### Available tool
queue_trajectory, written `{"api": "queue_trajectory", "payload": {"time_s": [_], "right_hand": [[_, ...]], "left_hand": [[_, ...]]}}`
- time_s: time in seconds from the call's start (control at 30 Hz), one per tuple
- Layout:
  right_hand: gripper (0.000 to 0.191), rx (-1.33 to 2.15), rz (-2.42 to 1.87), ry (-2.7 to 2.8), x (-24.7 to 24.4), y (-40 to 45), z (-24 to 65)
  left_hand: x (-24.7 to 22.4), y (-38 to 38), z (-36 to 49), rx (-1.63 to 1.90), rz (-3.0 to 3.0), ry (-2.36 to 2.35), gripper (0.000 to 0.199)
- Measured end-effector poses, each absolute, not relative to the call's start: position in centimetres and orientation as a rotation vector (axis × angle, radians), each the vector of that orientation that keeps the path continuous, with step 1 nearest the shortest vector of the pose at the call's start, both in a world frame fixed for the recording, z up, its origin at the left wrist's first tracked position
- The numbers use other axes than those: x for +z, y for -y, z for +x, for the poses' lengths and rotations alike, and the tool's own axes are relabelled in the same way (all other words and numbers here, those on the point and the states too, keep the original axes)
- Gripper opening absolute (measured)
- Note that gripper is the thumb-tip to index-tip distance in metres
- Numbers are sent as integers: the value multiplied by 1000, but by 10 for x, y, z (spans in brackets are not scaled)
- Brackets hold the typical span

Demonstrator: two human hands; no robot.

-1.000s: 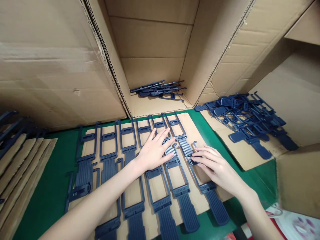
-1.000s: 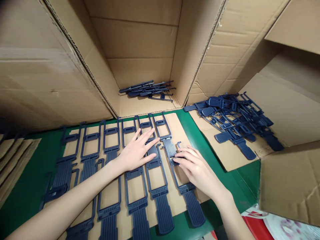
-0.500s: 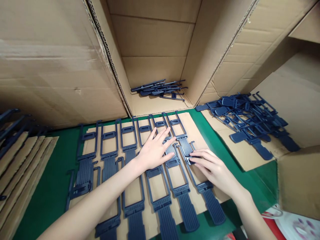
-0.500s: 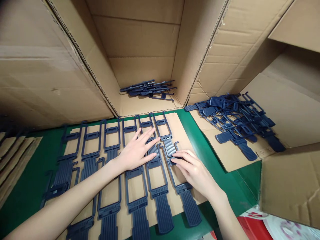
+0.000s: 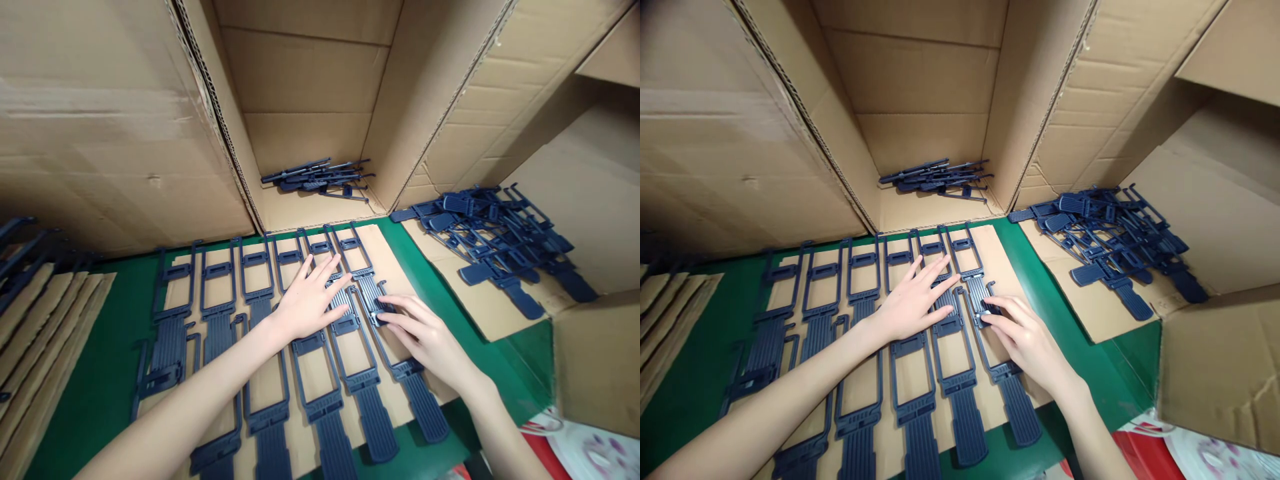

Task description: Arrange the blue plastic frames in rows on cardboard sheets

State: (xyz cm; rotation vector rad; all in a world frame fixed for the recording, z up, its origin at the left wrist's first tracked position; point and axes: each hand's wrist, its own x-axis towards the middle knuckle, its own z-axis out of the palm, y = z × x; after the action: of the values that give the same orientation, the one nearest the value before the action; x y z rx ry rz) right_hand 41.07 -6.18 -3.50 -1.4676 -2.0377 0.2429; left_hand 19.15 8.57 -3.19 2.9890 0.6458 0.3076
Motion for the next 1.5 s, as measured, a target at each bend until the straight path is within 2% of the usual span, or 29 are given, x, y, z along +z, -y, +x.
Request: {"api": "queue_trajectory", "payload": {"time_s": [0.3, 0.47, 0.63, 0.7, 0.8, 0.87, 0.93, 1.03, 1.2, 1.27, 1.4, 1.5], "right_hand": [[27, 269, -1500, 2051, -36, 61, 409], [30, 305, -1589, 2013, -18, 64, 422], [28, -125, -1811, 1778, -1, 63, 492], [37, -223, -1966, 1737, -6, 62, 529], [59, -189, -2217, 1724, -26, 64, 574], [66, -160, -2298, 1739, -42, 66, 589], [64, -146, -2329, 1750, -53, 67, 595], [51, -173, -2329, 1749, -61, 67, 594], [33, -217, -2227, 1842, -56, 64, 594], [31, -181, -2195, 1918, -51, 64, 595], [67, -133, -2258, 1992, -45, 64, 595], [75, -205, -2301, 1972, -46, 62, 594]], "left_hand": [[-32, -86, 191, 311, 2992, -646, 56], [-31, -86, 191, 303, 2990, -647, 57], [-30, -86, 190, 306, 2999, -639, 55], [-31, -86, 190, 311, 3002, -636, 54], [-31, -87, 190, 323, 2999, -645, 54], [-32, -87, 190, 339, 2994, -646, 53], [-32, -87, 190, 358, 2989, -640, 53], [-33, -88, 190, 367, 2984, -638, 53], [-34, -88, 190, 380, 2994, -621, 53], [-34, -89, 190, 390, 2995, -617, 53], [-32, -90, 190, 365, 3000, -615, 54], [-32, -90, 190, 366, 2999, -618, 54]]}}
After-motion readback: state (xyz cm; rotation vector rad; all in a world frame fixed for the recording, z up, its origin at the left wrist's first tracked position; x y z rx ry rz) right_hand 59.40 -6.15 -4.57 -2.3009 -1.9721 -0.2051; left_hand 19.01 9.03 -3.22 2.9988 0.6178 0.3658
